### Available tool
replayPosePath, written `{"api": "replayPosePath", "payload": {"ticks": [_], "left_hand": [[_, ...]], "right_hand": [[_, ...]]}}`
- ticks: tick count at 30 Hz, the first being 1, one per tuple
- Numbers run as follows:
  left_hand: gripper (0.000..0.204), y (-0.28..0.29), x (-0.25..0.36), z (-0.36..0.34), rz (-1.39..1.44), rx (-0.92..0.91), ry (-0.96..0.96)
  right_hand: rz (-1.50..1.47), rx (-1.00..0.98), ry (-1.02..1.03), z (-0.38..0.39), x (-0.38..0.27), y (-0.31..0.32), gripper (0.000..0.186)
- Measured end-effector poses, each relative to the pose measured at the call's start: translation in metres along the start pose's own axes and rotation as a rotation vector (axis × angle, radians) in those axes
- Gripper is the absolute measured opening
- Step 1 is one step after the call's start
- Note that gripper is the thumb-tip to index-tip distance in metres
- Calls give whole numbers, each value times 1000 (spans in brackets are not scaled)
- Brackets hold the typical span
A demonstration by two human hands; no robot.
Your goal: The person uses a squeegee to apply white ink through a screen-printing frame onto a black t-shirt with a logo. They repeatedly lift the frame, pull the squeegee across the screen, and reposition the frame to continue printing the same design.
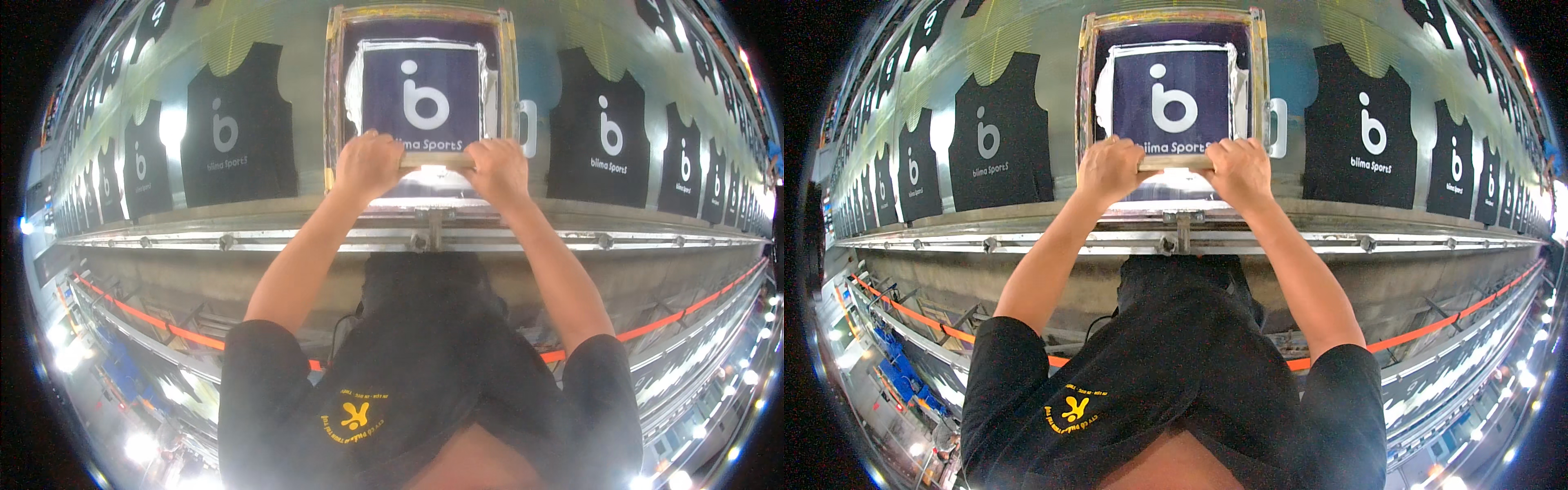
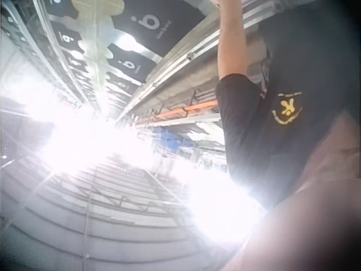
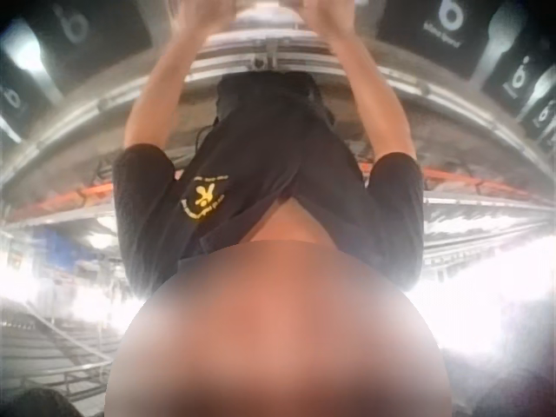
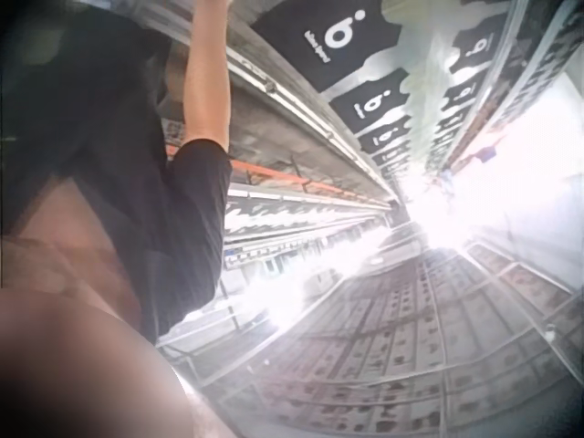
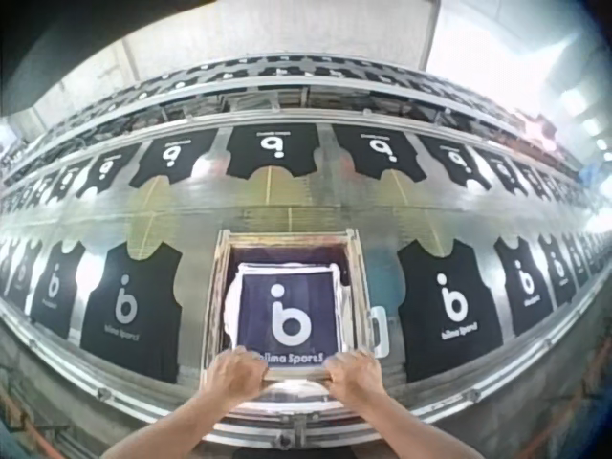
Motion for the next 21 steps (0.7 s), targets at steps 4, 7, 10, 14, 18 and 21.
{"api": "replayPosePath", "payload": {"ticks": [4,7,10,14,18,21], "left_hand": [[51,20,-34,-82,-56,53,-32],[50,27,-71,-146,-97,21,2],[55,22,-99,-196,-105,-73,79],[57,6,-100,-206,-129,-36,116],[54,-1,-88,-179,-122,-36,134],[50,-8,-69,-136,-75,46,97]], "right_hand": [[73,95,-14,-76,35,10,38],[136,101,-31,-148,59,14,43],[142,75,-60,-202,84,2,46],[179,93,-143,-207,95,-16,48],[186,96,-93,-182,84,-18,47],[121,97,-63,-136,70,-25,40]]}}
Point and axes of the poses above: each hand's wrist, its own z-axis away from the middle knuckle, its own y-axis out of the back of the hand, x = y × z, the point moved 4 cm from there along -z, towards the middle knuckle
